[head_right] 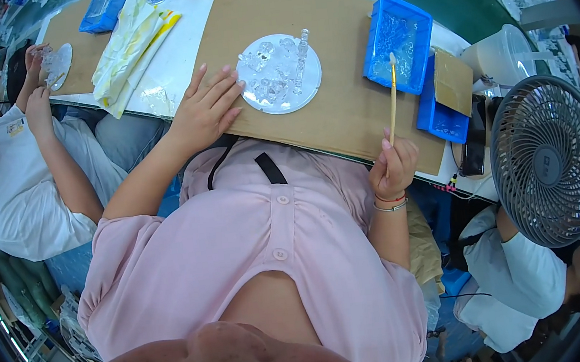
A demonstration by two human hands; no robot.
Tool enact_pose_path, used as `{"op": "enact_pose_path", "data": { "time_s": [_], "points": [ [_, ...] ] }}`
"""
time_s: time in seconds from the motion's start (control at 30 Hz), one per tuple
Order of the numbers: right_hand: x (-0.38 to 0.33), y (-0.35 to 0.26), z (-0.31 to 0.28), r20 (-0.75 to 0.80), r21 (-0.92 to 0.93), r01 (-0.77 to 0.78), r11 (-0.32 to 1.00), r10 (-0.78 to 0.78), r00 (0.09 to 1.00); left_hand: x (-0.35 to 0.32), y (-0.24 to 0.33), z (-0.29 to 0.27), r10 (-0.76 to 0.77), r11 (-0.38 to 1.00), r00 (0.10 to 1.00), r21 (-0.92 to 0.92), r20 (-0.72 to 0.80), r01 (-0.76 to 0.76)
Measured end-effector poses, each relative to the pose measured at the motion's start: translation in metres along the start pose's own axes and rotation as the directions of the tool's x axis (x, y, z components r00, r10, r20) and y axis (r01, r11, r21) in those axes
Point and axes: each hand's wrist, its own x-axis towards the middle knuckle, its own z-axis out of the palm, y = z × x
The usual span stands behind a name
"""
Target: Assembling decorative snowflake lights by applying adhesive to plastic parts.
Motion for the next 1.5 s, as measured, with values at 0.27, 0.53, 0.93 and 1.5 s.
{"op": "enact_pose_path", "data": {
  "time_s": [0.27,0.53,0.93,1.5],
  "points": [
    [0.026,-0.022,0.018,0.083,0.059,0.081,0.995,-0.086,0.993,0.005,-0.004,-0.001,-0.078,0.993,0.996,-0.095,-0.048,0.073],
    [0.064,-0.035,0.067,0.267,0.101,-0.064,0.993,0.035,0.963,0.032,-0.017,0.002,-0.209,0.923,0.974,-0.347,-0.092,0.165],
    [0.099,-0.063,0.102,0.237,0.302,-0.329,0.895,0.263,0.935,0.031,-0.022,0.009,-0.221,0.899,0.971,-0.405,-0.09,0.167],
    [0.099,-0.063,0.117,0.166,0.354,-0.311,0.882,0.268,0.949,0.025,-0.015,0.01,-0.281,0.893,0.95,-0.4,-0.134,0.207]
  ]
}}
